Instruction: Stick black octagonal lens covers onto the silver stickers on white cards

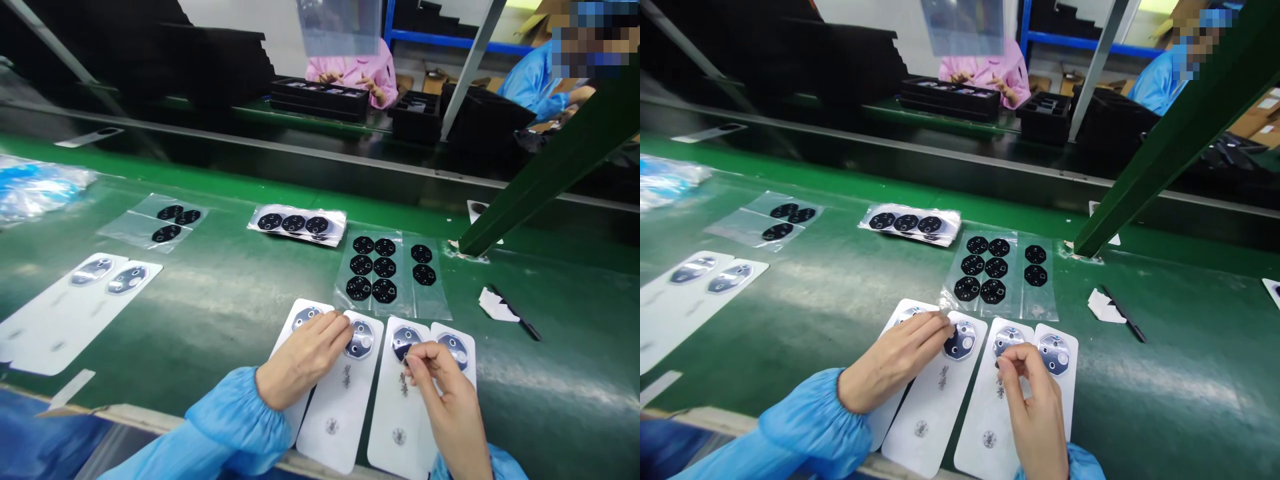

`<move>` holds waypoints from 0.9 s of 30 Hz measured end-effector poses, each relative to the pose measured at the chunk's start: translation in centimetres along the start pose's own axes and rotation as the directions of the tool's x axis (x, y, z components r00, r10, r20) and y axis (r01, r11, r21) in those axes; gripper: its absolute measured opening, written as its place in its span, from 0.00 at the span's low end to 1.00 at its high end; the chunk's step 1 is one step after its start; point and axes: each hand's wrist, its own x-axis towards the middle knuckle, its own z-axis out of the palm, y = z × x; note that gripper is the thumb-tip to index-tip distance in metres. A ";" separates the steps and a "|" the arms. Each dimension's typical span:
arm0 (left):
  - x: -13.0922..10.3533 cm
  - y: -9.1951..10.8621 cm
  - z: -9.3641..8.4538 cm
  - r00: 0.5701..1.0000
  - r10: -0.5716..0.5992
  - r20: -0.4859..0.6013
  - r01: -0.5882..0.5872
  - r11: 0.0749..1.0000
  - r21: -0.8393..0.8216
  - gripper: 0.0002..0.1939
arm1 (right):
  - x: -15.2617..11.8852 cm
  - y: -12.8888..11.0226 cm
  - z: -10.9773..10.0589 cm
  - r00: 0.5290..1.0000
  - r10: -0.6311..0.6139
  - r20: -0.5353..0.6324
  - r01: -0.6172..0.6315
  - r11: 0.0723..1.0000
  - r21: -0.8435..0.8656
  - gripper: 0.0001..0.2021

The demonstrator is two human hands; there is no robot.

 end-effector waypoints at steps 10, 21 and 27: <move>-1.0 1.2 0.3 0.997 0.066 -0.051 -0.053 0.973 0.225 0.18 | -0.2 -0.5 0.1 0.999 0.042 -0.001 -0.042 0.999 0.013 0.09; -2.1 2.8 0.0 0.998 -0.055 0.002 0.053 0.968 0.244 0.22 | 0.0 0.0 -0.2 0.996 -0.015 0.089 0.021 0.998 -0.067 0.09; -2.3 2.9 0.0 0.997 -0.077 -0.032 0.082 0.966 0.244 0.22 | 0.0 0.0 -0.2 0.994 -0.019 0.110 0.027 0.997 -0.074 0.09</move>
